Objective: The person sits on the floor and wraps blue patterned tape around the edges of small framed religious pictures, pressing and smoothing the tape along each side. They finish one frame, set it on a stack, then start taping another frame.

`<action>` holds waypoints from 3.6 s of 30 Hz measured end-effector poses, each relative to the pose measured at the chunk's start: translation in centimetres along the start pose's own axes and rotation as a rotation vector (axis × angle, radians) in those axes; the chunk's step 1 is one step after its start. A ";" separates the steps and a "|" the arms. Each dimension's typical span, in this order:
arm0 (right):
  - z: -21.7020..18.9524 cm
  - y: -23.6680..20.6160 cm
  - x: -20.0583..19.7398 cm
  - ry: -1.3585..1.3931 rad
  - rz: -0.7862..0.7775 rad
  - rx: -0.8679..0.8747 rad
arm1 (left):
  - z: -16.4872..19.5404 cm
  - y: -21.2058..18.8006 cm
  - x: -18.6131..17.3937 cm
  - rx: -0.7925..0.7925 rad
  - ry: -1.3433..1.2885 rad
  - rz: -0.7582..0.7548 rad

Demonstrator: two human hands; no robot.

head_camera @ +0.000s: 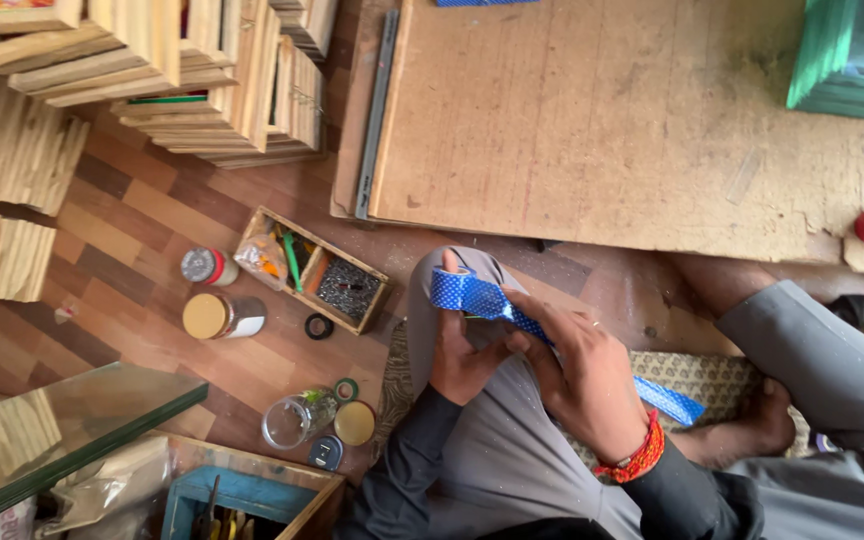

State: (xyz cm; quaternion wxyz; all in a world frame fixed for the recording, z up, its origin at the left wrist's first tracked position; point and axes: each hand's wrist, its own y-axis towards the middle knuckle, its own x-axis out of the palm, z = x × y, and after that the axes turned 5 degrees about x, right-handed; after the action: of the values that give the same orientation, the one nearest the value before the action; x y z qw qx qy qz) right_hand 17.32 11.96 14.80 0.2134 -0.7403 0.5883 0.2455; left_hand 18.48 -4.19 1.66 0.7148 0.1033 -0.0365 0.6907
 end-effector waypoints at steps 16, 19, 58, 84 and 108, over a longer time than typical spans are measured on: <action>13.1 -12.3 -3.2 0.007 0.363 0.105 | -0.9 -0.3 1.4 0.089 0.102 0.049; 14.2 -12.5 -2.8 0.411 0.437 0.207 | 0.2 0.4 1.9 0.126 -0.016 0.048; 5.9 -10.0 -6.3 0.431 0.959 -0.439 | 4.7 2.1 4.8 0.143 -0.246 0.138; 14.5 -5.2 1.3 0.763 0.577 0.158 | 7.9 12.8 5.4 0.051 -0.048 -0.269; 15.6 -6.2 2.7 0.837 0.606 0.168 | 5.4 9.8 9.0 0.276 -0.015 -0.077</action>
State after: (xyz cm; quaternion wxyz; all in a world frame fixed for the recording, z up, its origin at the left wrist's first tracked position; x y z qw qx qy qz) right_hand 22.11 20.63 1.04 -0.0619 -0.5518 0.8288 -0.0689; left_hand 9.65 3.76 9.57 0.7194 0.2072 0.0574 0.6605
